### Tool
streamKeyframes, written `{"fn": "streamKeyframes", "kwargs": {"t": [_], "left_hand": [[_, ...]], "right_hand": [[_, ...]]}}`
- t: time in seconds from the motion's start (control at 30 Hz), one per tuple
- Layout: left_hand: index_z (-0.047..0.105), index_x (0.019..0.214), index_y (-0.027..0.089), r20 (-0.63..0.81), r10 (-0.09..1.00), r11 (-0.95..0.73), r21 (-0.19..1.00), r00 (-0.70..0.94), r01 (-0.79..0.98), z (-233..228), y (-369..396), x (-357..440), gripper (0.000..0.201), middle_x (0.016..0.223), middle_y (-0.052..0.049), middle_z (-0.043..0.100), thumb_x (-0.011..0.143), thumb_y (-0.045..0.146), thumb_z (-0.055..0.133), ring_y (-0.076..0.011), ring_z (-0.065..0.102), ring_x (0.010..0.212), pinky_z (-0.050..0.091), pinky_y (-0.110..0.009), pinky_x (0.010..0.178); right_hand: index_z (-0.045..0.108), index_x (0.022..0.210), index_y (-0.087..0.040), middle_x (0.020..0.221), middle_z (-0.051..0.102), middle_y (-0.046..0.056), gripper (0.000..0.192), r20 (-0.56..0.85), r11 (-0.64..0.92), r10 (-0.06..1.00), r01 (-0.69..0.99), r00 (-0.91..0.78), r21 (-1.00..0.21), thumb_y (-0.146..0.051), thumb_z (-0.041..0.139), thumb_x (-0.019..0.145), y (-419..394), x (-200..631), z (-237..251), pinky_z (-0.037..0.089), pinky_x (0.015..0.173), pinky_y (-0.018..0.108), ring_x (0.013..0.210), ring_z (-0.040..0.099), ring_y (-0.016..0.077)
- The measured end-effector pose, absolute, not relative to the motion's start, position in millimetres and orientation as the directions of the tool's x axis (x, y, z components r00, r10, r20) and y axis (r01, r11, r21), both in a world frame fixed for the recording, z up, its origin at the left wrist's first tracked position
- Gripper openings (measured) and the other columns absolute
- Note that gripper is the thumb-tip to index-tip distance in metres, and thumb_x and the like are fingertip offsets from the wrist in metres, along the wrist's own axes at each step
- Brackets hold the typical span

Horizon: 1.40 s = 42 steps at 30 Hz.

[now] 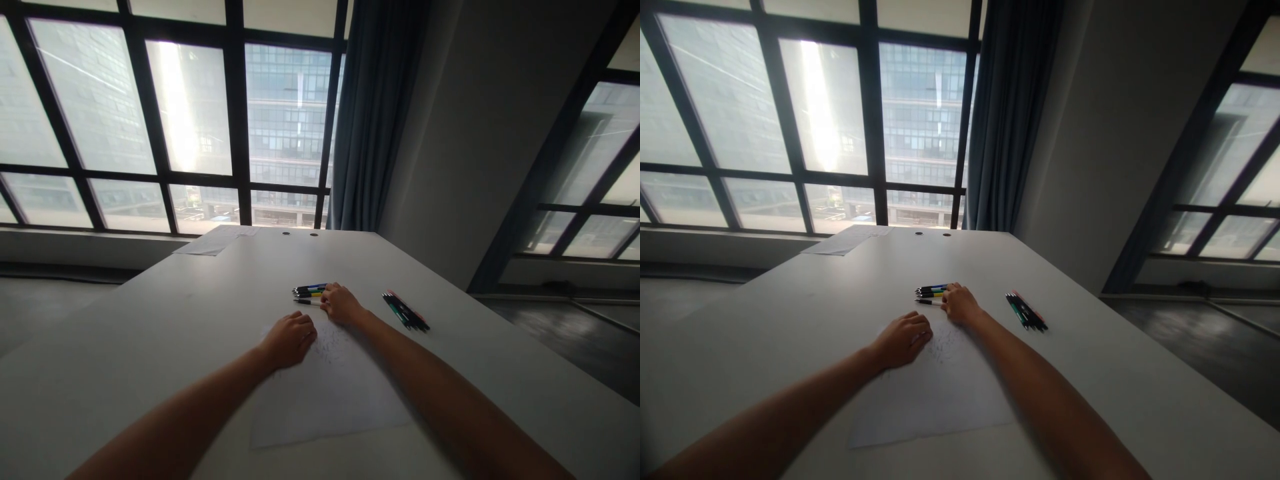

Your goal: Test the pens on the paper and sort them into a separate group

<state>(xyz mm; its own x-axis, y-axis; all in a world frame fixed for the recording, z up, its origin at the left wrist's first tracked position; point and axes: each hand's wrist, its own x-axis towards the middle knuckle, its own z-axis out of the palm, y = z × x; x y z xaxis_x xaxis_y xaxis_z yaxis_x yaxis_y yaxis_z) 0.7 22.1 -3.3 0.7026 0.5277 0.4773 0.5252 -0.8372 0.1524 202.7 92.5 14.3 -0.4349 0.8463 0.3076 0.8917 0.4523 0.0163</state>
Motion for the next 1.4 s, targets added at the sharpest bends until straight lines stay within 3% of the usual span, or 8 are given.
{"fn": "streamKeyframes", "kwargs": {"t": [0.1, 0.2, 0.37, 0.57, 0.73, 0.87, 1.13, 1.4], "left_hand": [[0.066, 0.086, 0.019, 0.481, 0.519, -0.843, 0.150, 0.707, 0.517, -3.3, 22.2, 0.5, 0.023, 0.087, -0.006, 0.067, 0.093, 0.023, 0.044, -0.0187, 0.059, 0.084, 0.049, -0.031, 0.078], [0.066, 0.091, 0.019, 0.504, 0.517, -0.845, 0.170, 0.692, 0.507, -2.3, 22.0, -1.3, 0.023, 0.089, -0.006, 0.068, 0.094, 0.025, 0.044, -0.0190, 0.061, 0.084, 0.049, -0.032, 0.078], [0.062, 0.107, 0.018, 0.664, 0.570, -0.796, 0.298, 0.485, 0.527, -1.0, 21.6, -2.4, 0.027, 0.101, -0.008, 0.068, 0.096, 0.035, 0.043, -0.0186, 0.063, 0.083, 0.051, -0.033, 0.077], [0.057, 0.116, 0.019, 0.744, 0.503, -0.856, 0.355, 0.441, 0.376, -1.1, 17.0, 5.6, 0.028, 0.112, -0.011, 0.064, 0.098, 0.031, 0.040, -0.0208, 0.061, 0.103, 0.050, -0.036, 0.090], [0.057, 0.104, 0.019, 0.786, 0.516, -0.838, 0.379, 0.341, 0.393, 0.0, 19.2, 2.8, 0.023, 0.099, -0.009, 0.066, 0.100, 0.027, 0.035, -0.0190, 0.061, 0.094, 0.049, -0.035, 0.086], [0.060, 0.109, 0.020, 0.709, 0.546, -0.774, 0.226, 0.445, 0.591, -3.7, 28.0, -3.7, 0.025, 0.092, -0.007, 0.066, 0.099, 0.032, 0.040, -0.0190, 0.060, 0.083, 0.047, -0.033, 0.076], [0.059, 0.125, 0.022, 0.650, 0.521, -0.696, -0.052, 0.554, 0.716, -9.1, 31.7, -4.2, 0.032, 0.096, -0.008, 0.065, 0.098, 0.027, 0.043, -0.0212, 0.057, 0.087, 0.044, -0.035, 0.075], [0.067, 0.111, 0.021, 0.711, 0.415, -0.791, -0.025, 0.567, 0.611, -7.7, 29.9, -3.6, 0.028, 0.092, -0.007, 0.068, 0.098, 0.033, 0.045, -0.0186, 0.058, 0.083, 0.044, -0.033, 0.073]], "right_hand": [[0.065, 0.086, -0.017, 0.097, 0.063, 0.009, 0.003, 0.383, 0.446, 0.842, 0.890, -0.380, -0.096, -0.018, 0.062, 0.086, 81.0, 209.7, 19.3, 0.041, 0.081, 0.032, 0.094, 0.054, 0.0213], [0.060, 0.091, -0.017, 0.085, 0.062, 0.005, 0.005, 0.464, 0.466, 0.836, 0.823, -0.292, -0.323, -0.019, 0.055, 0.090, 63.0, 216.5, 21.9, 0.041, 0.072, 0.029, 0.081, 0.055, 0.0178], [0.055, 0.095, -0.018, 0.067, 0.054, -0.003, 0.014, 0.451, 0.532, 0.839, 0.636, -0.304, -0.559, -0.030, 0.048, 0.094, 26.1, 214.2, 16.9, 0.037, 0.058, 0.026, 0.059, 0.048, 0.0139], [0.058, 0.083, -0.018, 0.070, 0.058, 0.000, 0.023, 0.601, 0.679, 0.690, 0.649, -0.403, -0.345, -0.039, 0.056, 0.092, 2.9, 190.1, 3.7, 0.038, 0.074, 0.033, 0.066, 0.053, 0.0157], [0.060, 0.093, -0.019, 0.077, 0.064, 0.003, 0.033, 0.700, 0.687, 0.648, 0.628, -0.300, -0.366, -0.051, 0.052, 0.092, 12.3, 201.5, 8.4, 0.039, 0.076, 0.033, 0.072, 0.058, 0.0175], [0.059, 0.083, -0.019, 0.075, 0.064, 0.003, 0.041, 0.702, 0.601, 0.686, 0.694, -0.192, -0.397, -0.051, 0.037, 0.098, 28.0, 233.3, 6.3, 0.038, 0.073, 0.032, 0.070, 0.056, 0.0169], [0.063, 0.083, -0.017, 0.079, 0.066, 0.006, 0.047, 0.646, 0.630, 0.671, 0.739, -0.364, -0.239, -0.047, 0.030, 0.101, 24.8, 234.0, -0.5, 0.033, 0.080, 0.035, 0.077, 0.057, 0.0182], [0.065, 0.092, -0.017, 0.088, 0.068, 0.008, 0.036, 0.549, 0.698, 0.635, 0.708, -0.543, -0.107, -0.035, 0.035, 0.101, 9.7, 216.2, 5.5, 0.032, 0.083, 0.036, 0.084, 0.055, 0.0203]]}}
